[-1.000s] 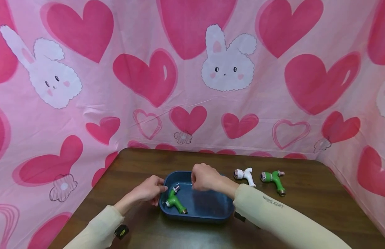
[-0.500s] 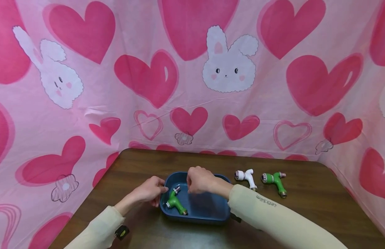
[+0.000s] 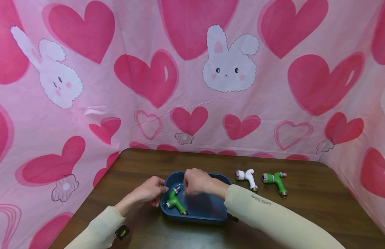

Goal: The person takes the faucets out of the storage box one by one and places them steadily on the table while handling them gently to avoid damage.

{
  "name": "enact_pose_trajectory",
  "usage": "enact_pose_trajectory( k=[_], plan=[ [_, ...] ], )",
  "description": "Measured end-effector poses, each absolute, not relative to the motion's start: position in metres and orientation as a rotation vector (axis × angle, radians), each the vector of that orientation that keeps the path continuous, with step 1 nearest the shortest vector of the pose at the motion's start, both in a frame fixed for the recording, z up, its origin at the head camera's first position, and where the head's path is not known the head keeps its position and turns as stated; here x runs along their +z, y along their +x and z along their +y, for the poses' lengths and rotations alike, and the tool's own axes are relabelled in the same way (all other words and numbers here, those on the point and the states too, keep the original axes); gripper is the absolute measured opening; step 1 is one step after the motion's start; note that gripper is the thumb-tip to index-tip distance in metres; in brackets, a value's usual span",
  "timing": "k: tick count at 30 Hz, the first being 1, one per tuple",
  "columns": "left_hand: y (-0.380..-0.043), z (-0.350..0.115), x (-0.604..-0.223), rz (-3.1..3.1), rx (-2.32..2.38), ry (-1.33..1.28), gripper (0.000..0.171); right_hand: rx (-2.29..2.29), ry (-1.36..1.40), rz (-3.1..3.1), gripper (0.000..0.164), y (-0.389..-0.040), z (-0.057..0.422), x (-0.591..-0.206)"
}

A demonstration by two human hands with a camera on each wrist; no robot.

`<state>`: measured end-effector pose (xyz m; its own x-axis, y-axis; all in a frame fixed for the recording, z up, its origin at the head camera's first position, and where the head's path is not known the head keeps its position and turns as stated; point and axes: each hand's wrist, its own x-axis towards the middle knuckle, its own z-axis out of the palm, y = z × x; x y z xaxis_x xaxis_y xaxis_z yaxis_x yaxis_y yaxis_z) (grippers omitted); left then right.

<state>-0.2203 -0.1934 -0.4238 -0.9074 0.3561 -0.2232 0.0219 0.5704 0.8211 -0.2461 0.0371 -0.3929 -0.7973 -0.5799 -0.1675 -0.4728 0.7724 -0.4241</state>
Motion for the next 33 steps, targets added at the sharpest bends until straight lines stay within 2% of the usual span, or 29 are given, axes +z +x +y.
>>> enact_pose_trajectory(
  k=[7, 15, 26, 33],
  plan=[
    [-0.221, -0.194, -0.424, 2.437, 1.279, 0.317, 0.025, -0.483, -0.841, 2.651, 0.029, -0.247, 0.032, -0.399],
    [-0.22, -0.195, -0.426, 2.435, 1.277, 0.34, 0.024, -0.418, -0.884, 2.587, 0.032, -0.27, 0.028, -0.434],
    [-0.222, -0.196, -0.429, 2.436, 1.273, 0.33, 0.021, -0.336, -0.843, 2.604, 0.029, -0.244, 0.017, -0.404],
    [-0.221, -0.196, -0.428, 2.449, 1.265, 0.345, 0.021, -0.357, -0.868, 2.588, 0.03, -0.265, 0.013, -0.433]
  ],
)
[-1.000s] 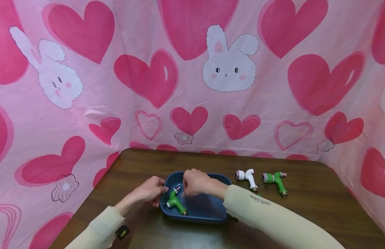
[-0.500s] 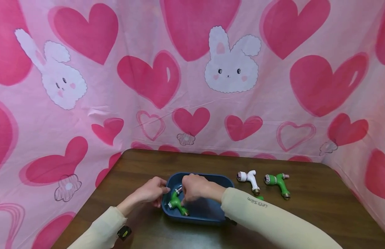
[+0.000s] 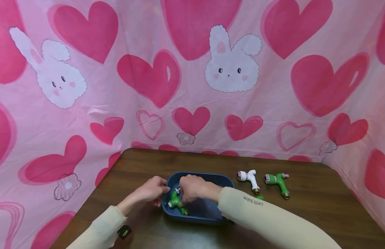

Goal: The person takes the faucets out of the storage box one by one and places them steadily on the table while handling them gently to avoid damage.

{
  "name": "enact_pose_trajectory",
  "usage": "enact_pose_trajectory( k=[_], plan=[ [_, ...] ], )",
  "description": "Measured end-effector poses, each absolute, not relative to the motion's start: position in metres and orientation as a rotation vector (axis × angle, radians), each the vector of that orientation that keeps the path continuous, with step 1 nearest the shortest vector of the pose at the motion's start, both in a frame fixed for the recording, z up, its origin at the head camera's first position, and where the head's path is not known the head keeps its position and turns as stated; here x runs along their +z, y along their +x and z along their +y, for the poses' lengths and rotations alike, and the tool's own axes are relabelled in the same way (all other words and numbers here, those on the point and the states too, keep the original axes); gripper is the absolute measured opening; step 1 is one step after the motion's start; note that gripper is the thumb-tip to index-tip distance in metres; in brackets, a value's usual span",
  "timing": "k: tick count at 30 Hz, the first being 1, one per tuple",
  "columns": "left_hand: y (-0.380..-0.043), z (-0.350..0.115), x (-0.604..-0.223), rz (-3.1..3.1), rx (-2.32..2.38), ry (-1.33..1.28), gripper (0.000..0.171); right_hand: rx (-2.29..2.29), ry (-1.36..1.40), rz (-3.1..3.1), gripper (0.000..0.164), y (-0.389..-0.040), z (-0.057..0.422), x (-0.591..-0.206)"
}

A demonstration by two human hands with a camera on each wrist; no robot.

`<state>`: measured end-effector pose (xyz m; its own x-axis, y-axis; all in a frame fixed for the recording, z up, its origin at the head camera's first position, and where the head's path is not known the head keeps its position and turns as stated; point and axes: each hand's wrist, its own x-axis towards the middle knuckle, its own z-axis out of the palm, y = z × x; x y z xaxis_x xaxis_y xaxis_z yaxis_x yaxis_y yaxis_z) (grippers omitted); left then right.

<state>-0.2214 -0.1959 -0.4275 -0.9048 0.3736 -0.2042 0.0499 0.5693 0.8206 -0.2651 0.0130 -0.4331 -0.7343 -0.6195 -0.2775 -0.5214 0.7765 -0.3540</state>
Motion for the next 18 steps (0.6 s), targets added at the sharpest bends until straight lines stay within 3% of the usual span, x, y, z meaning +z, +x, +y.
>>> enact_pose_trajectory(
  k=[6, 14, 18],
  plan=[
    [-0.222, -0.195, -0.425, 2.446, 1.267, 0.332, 0.022, -0.345, -0.861, 2.575, 0.028, -0.267, 0.009, -0.434],
    [-0.224, -0.195, -0.427, 2.446, 1.247, 0.369, 0.016, -0.255, -0.801, 2.608, 0.028, -0.243, 0.001, -0.404],
    [-0.224, -0.196, -0.429, 2.447, 1.255, 0.375, 0.015, -0.276, -0.818, 2.582, 0.03, -0.256, 0.0, -0.423]
  ],
)
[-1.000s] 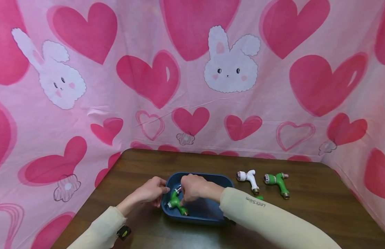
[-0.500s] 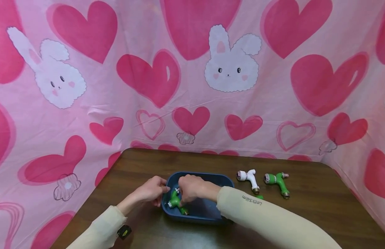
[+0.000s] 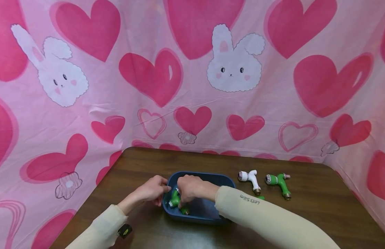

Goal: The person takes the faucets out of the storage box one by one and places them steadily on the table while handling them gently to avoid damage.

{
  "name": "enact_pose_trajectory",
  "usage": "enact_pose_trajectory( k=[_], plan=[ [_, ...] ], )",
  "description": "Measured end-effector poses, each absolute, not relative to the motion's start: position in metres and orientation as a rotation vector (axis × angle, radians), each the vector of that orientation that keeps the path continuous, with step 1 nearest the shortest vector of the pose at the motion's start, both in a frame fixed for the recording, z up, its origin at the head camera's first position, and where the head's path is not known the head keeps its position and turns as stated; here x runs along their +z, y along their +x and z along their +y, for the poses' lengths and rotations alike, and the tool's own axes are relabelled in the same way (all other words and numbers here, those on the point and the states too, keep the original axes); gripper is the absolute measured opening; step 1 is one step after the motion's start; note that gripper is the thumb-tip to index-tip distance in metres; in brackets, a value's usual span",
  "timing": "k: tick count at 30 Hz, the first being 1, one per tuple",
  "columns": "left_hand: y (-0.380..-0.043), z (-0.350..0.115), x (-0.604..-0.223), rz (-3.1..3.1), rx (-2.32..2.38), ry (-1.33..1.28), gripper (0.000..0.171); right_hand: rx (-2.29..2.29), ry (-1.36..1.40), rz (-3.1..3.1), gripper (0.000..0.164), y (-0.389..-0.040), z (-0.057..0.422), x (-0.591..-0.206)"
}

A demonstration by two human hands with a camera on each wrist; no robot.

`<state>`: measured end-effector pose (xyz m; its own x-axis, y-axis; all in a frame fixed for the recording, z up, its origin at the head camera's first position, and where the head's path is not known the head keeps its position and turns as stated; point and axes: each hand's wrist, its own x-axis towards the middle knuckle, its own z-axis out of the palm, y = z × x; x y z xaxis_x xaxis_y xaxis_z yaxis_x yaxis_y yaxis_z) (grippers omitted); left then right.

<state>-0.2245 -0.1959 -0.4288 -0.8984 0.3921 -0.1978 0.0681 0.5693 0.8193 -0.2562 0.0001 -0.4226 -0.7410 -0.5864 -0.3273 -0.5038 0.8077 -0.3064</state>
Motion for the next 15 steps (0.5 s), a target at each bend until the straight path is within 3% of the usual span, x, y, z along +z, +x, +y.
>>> enact_pose_trajectory(
  k=[15],
  plan=[
    [-0.224, -0.195, -0.429, 2.446, 1.267, 0.354, 0.016, -0.257, -0.755, 2.535, 0.029, -0.259, -0.005, -0.429]
  ],
)
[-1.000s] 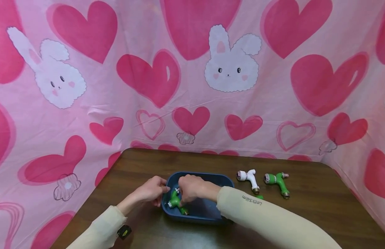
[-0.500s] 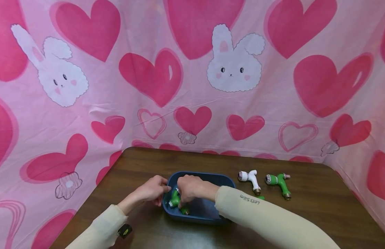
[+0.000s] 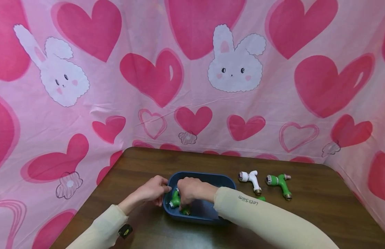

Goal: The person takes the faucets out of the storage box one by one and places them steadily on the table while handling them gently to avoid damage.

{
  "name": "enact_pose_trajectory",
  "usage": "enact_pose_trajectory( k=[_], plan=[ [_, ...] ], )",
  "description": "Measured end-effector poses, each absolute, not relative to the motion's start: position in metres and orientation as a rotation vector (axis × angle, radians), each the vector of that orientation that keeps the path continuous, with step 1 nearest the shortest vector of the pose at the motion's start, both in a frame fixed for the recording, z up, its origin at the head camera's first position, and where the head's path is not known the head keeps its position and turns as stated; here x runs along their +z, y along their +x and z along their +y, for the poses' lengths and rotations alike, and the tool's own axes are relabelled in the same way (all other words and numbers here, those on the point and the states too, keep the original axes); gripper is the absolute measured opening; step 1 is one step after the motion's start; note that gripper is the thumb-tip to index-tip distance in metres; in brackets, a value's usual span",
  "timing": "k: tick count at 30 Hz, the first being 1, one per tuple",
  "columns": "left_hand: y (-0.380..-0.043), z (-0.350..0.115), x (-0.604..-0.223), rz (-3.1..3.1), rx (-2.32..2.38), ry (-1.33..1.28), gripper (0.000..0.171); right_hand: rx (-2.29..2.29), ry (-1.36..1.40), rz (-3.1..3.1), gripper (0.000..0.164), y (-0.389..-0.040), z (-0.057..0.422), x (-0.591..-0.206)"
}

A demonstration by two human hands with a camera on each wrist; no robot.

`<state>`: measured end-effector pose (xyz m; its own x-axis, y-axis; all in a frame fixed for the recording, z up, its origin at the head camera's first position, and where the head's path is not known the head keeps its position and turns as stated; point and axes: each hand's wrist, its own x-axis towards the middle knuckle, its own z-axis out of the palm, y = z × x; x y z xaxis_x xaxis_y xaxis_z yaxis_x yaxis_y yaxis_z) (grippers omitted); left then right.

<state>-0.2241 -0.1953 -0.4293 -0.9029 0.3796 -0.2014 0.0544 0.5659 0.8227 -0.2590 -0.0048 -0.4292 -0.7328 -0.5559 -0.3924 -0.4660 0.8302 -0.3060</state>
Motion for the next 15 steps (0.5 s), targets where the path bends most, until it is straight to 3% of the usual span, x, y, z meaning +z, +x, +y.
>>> enact_pose_trajectory(
  k=[8, 15],
  plan=[
    [-0.223, -0.195, -0.429, 2.455, 1.266, 0.359, 0.018, -0.227, -0.731, 2.583, 0.038, -0.275, 0.001, -0.445],
    [-0.222, -0.194, -0.428, 2.455, 1.275, 0.355, 0.019, -0.243, -0.714, 2.596, 0.032, -0.257, 0.009, -0.419]
  ],
)
